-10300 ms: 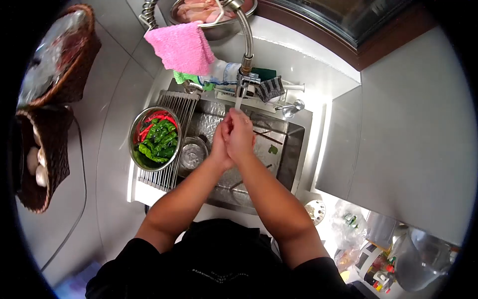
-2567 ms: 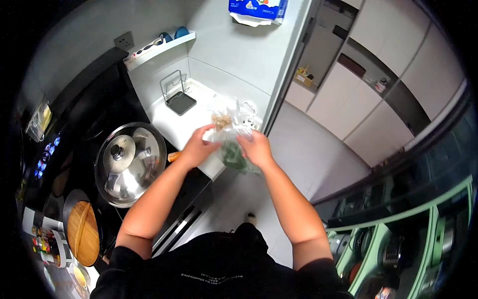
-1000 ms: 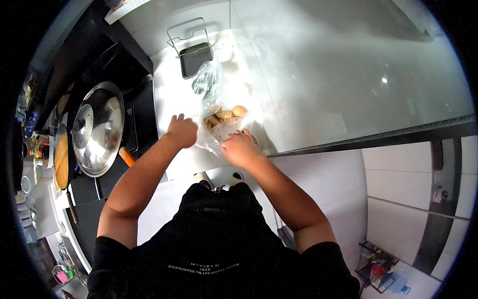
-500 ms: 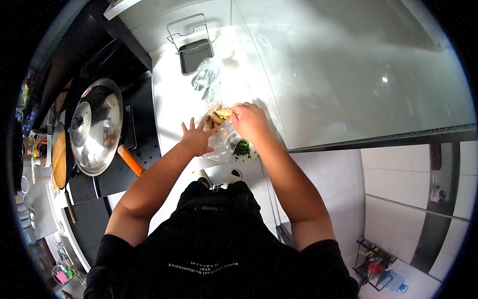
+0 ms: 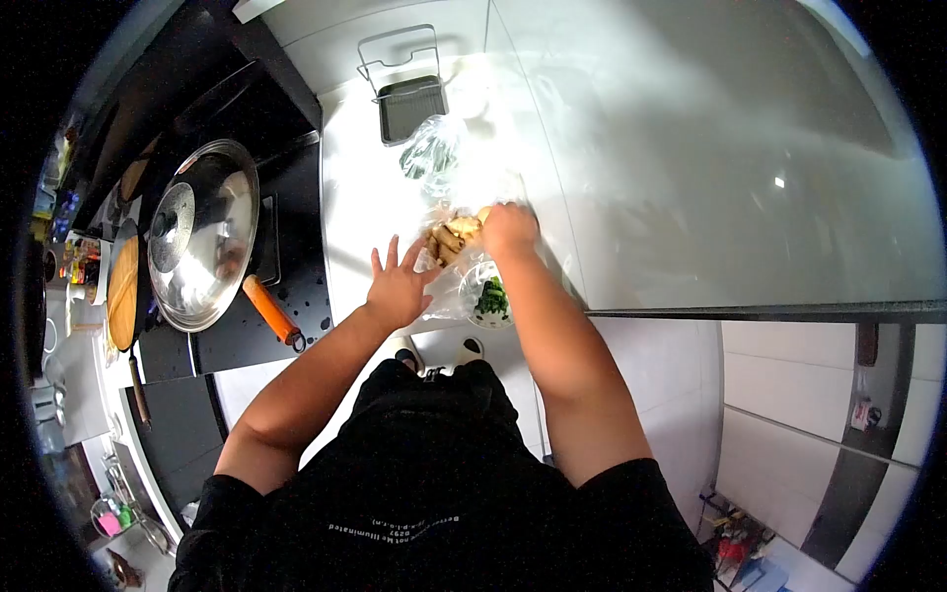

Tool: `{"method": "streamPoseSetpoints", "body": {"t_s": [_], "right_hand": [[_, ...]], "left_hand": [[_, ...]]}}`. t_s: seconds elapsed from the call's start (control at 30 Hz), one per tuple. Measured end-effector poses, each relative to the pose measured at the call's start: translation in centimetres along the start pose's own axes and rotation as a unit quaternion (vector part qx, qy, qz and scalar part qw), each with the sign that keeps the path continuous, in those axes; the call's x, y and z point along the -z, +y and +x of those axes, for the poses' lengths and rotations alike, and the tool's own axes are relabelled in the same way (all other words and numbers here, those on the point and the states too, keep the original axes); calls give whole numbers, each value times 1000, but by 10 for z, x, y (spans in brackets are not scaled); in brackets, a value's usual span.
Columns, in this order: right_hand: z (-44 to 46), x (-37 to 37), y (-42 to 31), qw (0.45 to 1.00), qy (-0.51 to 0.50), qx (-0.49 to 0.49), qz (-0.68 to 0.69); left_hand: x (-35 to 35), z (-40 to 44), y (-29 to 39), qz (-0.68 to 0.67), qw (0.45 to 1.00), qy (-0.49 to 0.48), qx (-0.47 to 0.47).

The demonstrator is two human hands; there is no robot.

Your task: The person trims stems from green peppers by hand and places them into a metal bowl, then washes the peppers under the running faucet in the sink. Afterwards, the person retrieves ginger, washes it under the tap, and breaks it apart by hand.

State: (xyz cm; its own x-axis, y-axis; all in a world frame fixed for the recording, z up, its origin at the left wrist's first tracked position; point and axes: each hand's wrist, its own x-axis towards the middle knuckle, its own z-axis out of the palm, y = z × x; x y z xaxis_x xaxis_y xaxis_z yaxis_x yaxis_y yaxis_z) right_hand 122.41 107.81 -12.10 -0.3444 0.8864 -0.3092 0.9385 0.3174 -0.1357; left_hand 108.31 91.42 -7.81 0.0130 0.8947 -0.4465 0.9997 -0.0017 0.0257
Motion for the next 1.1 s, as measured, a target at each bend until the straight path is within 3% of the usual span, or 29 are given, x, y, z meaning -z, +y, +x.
{"method": "streamPoseSetpoints", "body": {"t_s": [0.13, 0.33, 0.43, 0.53, 0.63, 0.73, 0.83, 0.93, 1.03, 1.1], "right_hand": [[-5, -10, 0, 998, 48, 5, -42], [-15, -8, 0, 977, 185, 80, 67], [-28, 5, -7, 988, 95, 100, 73], [-37, 17, -14, 997, 3, 47, 68], [-33, -2, -9, 989, 50, 81, 110], [-34, -20, -10, 959, 144, 214, 118], [-50, -8, -9, 960, 114, 255, 10], [-64, -1, -3, 966, 107, 233, -12], [-71, 4, 3, 974, 9, 226, -23], [-77, 7, 5, 973, 9, 229, -16]], "left_hand": [[4, -4, 0, -37, 997, -70, 21], [6, 3, -3, -42, 991, -116, 48], [8, 2, -1, -40, 992, -111, 53], [5, -2, -2, -57, 995, -67, 43], [-6, 5, -4, -7, 998, -34, 57], [-13, 7, -1, 10, 997, -41, 67], [-17, 1, 2, 8, 997, -43, 63], [-14, -7, 4, -43, 995, -62, 72], [-30, -9, 6, -61, 994, -42, 82], [-38, -10, 7, -71, 993, -26, 87]]}}
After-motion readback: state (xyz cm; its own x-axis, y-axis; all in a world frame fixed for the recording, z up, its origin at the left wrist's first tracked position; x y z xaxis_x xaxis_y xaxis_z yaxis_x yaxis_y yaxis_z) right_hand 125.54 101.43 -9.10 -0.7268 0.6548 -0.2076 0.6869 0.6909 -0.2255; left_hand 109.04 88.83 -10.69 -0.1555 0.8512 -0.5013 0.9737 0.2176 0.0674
